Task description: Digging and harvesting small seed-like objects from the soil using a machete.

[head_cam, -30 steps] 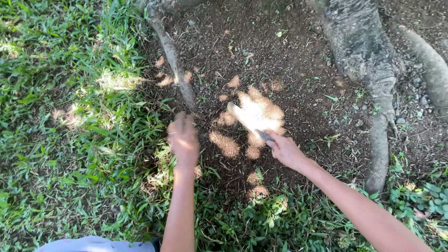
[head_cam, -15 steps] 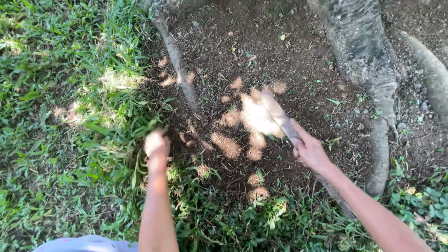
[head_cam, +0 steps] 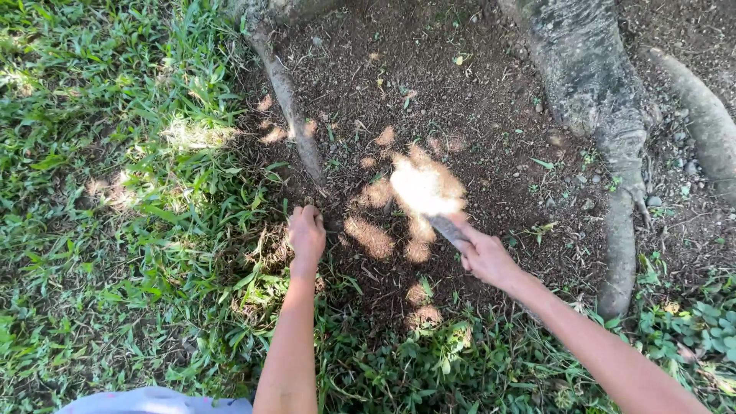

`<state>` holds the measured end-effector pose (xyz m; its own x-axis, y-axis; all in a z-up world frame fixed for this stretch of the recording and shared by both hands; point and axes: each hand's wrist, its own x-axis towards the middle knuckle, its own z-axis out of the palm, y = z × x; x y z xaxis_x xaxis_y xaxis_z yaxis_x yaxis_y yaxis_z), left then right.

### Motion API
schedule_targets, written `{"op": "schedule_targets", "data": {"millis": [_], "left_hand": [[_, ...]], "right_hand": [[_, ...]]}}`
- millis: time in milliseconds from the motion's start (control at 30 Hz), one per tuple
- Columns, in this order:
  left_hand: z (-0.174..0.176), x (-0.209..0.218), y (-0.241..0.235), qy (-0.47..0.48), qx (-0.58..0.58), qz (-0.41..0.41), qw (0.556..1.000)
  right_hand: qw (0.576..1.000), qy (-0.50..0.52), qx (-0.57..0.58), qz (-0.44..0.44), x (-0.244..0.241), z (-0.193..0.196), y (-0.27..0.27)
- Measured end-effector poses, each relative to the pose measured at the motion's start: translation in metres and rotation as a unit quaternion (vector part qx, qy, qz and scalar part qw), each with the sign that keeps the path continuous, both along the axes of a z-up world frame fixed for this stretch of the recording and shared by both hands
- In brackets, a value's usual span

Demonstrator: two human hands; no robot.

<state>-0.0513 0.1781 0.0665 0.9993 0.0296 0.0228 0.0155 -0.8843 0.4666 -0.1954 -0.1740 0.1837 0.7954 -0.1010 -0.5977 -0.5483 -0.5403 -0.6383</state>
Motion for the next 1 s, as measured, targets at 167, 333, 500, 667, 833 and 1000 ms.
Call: {"op": "schedule_targets", "data": {"millis": [167, 333, 500, 667, 833, 1000], "left_hand": [[-0.004, 0.015, -0.011, 0.086, -0.059, 0.04, 0.994], [-0.005, 0.031, -0.024, 0.077, 0.015, 0.022, 0.997], [0.006, 0.043, -0.018, 0.137, 0.015, -0.043, 0.99], [-0.001, 0.031, -0.063, 0.139, 0.06, -0.158, 0.976], [0.001, -0.032, -0.097, 0.103, 0.057, -0.16, 0.98], [0.016, -0.052, -0.051, -0.139, -0.196, -0.12, 0.963]], "right_hand": [[0.998, 0.025, 0.046, 0.026, 0.007, 0.033, 0.033], [0.997, 0.02, 0.041, 0.057, 0.01, 0.036, 0.039], [0.998, 0.04, 0.003, 0.056, 0.005, 0.031, 0.024], [0.998, 0.061, -0.002, 0.016, -0.005, 0.022, 0.004], [0.999, 0.023, -0.001, -0.021, -0.009, 0.036, -0.003], [1.0, 0.013, -0.007, -0.016, -0.015, 0.003, -0.013]]}}
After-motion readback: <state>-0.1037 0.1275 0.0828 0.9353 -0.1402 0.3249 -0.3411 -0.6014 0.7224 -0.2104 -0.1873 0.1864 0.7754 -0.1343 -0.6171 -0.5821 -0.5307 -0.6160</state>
